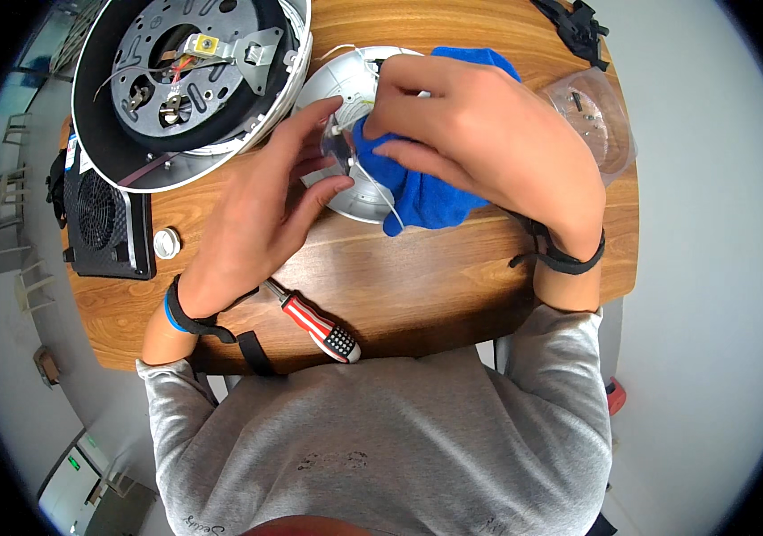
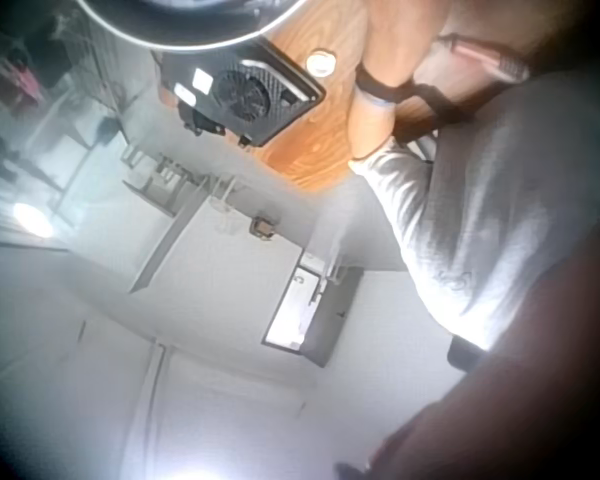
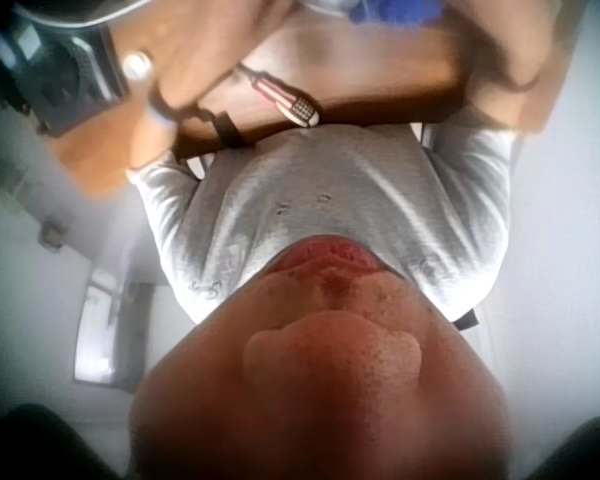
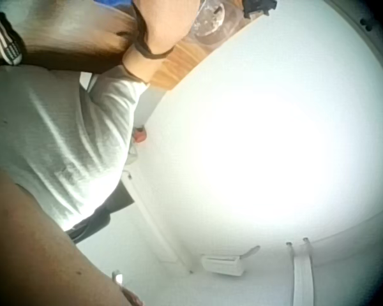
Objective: The person cleans the interior of a disassembled white cylindrical appliance with a blue cloth, then uses a screwdriver to connect and secure wires to internal components. The person handles red and white wires, a small white plastic component, and the appliance housing.
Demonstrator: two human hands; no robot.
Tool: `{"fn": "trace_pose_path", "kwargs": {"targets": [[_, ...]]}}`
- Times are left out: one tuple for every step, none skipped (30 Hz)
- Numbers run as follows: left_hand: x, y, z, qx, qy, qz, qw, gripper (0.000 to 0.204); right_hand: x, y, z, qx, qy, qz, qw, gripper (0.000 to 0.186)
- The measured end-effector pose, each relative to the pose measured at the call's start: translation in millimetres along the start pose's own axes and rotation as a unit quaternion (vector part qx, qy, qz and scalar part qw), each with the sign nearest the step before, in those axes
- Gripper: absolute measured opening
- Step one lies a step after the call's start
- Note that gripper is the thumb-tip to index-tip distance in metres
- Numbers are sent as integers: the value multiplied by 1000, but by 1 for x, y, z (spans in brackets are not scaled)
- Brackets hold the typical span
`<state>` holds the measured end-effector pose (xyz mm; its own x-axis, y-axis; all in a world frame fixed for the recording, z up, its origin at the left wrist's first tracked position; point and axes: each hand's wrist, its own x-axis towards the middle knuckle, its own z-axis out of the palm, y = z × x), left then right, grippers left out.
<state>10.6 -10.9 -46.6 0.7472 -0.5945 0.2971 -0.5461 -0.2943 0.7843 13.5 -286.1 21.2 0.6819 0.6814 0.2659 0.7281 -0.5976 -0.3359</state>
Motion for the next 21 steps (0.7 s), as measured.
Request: {"fn": "trace_pose_path", "kwargs": {"targets": [[1, 0, 0, 11, -2, 8, 1000, 69, 0, 0, 2, 20, 11, -20, 1000, 20], [0, -1, 0, 18, 2, 14, 1000, 70, 1, 0, 5, 41, 23, -41, 998, 19], [-1, -1, 0, 24, 5, 19, 999, 71, 3, -1, 8, 33, 27, -44, 998, 19], [-1, -2, 0, 31, 9, 25, 999, 72, 4, 0, 11, 24, 31, -47, 998, 19], [-1, -2, -1, 34, 5, 27, 999, 73, 5, 0, 12, 16, 36, -49, 998, 19], [-1, -2, -1, 37, 1, 28, 999, 73, 5, 1, 11, -3, 37, -36, 999, 19], [-1, -2, -2, 40, -2, 30, 999, 74, 5, 1, 10, -22, 38, -23, 999, 20], [-2, -2, -1, 36, -8, 24, 999, 74, 5, 2, 9, -41, 38, -10, 998, 20], [-2, -2, 0, 32, -14, 18, 999, 74, 4, 1, 8, -37, 40, -11, 998, 19], [-3, -2, 1, 28, -20, 12, 999, 74, 3, -1, 7, -34, 43, -12, 998, 18], [-3, -1, 1, 24, -23, 7, 999, 74, 3, -1, 7, -29, 45, -15, 998, 18], [-3, -1, 0, 20, -26, 2, 999, 73, 3, -1, 8, -14, 45, -27, 999, 17], [-4, 0, 0, 16, -28, -2, 999, 73, 4, 0, 12, 1, 45, -38, 998, 16], [-4, -1, 0, 21, -26, 3, 999, 73, 4, 0, 13, 15, 44, -48, 998, 15], [-4, -3, -1, 25, -24, 8, 999, 74, 4, -1, 13, 13, 28, -48, 998, 14], [-4, -4, -1, 30, -22, 14, 999, 74, 3, -2, 13, 11, 11, -49, 999, 14], [-4, -4, 0, 21, -25, 12, 999, 74, 2, -3, 13, 9, -4, -50, 999, 13], [-4, -4, 0, 13, -28, 11, 999, 74, 2, -3, 10, 7, -16, -51, 999, 12], [-4, -4, 1, 5, -30, 10, 999, 74, 1, -1, 6, 6, -28, -52, 998, 12], [-4, -4, 2, 6, -27, 17, 999, 74, 0, 0, 2, 5, -40, -54, 998, 12], [-4, -5, 3, 6, -23, 25, 999, 73, -2, 1, -3, 12, -42, -44, 998, 11]]}}
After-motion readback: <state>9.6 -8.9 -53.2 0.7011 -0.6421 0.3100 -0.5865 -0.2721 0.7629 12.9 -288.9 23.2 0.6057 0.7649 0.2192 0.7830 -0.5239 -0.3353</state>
